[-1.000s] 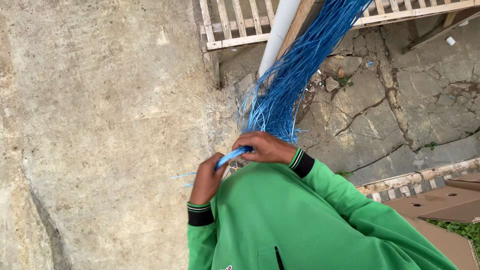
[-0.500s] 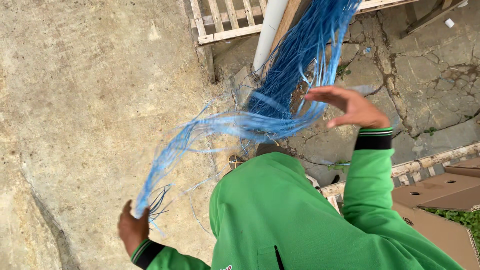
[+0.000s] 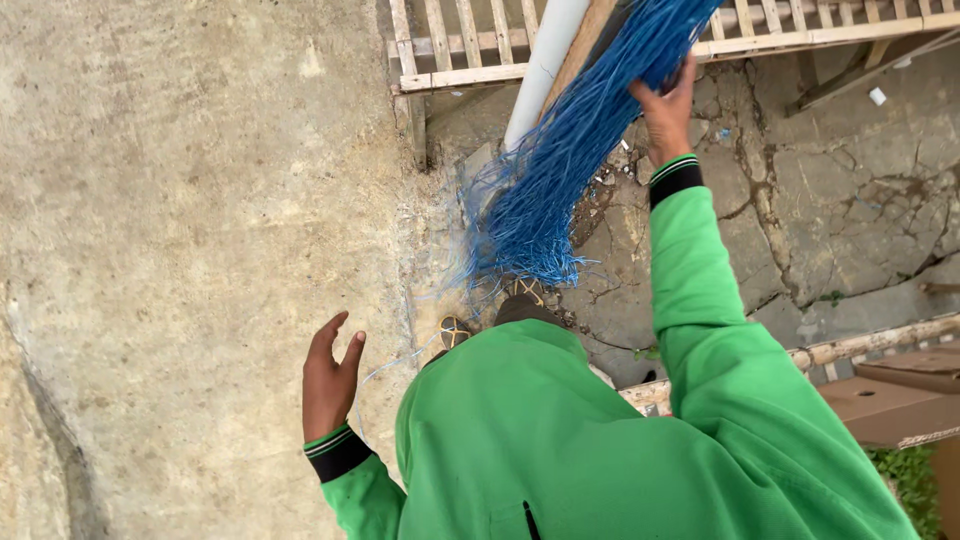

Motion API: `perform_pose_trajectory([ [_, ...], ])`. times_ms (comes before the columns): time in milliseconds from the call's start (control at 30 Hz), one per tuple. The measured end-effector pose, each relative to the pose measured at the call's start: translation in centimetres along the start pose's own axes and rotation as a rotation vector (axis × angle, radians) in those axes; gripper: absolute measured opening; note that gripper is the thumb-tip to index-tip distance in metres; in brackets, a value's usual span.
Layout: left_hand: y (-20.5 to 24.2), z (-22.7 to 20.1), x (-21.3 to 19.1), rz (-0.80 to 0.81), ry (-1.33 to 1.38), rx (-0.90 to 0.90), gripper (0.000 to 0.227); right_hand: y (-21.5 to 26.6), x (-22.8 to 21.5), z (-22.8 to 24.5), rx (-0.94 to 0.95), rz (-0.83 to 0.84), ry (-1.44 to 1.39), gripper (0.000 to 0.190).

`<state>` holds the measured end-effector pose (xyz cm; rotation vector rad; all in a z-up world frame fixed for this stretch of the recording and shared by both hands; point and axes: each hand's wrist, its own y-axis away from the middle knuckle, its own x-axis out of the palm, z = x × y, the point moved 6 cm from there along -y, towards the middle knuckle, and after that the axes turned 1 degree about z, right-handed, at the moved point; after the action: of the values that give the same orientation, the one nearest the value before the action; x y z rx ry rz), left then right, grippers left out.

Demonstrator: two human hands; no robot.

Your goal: The person handles small green seedlings in cardboard boxes, moving them by hand across several boxes. Then the person picks up a bundle of blue string and untangles it by hand.

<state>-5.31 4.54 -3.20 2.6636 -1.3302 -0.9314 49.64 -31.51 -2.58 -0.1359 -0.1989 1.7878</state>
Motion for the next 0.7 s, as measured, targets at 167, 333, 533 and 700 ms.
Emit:
perform_pose_trajectory([
  [167,1.6,-1.8,-0.9,-0.05,0.021,0.06,0.042,2.4,1.0,-4.6,0.173,0.007,0.175,0.052],
  [333,3.3,0.8,-0.7,-0.042,-0.005,-0.11,0.041,11.0,-3.2,-0.7,-0.498,-0.408,0.787,0.055],
  [533,2.8,1.6,1.3,0.016,0.024,-0.076,0.039,17.5,-8.5,0.2,-0.037,-0.444,0.159,0.015],
  [700,0.0,-1.9,4.3,0.161,0.003,0.066,0.039,22.4,-1.4,0.5,0.285,-0.236,0.161,0.012],
])
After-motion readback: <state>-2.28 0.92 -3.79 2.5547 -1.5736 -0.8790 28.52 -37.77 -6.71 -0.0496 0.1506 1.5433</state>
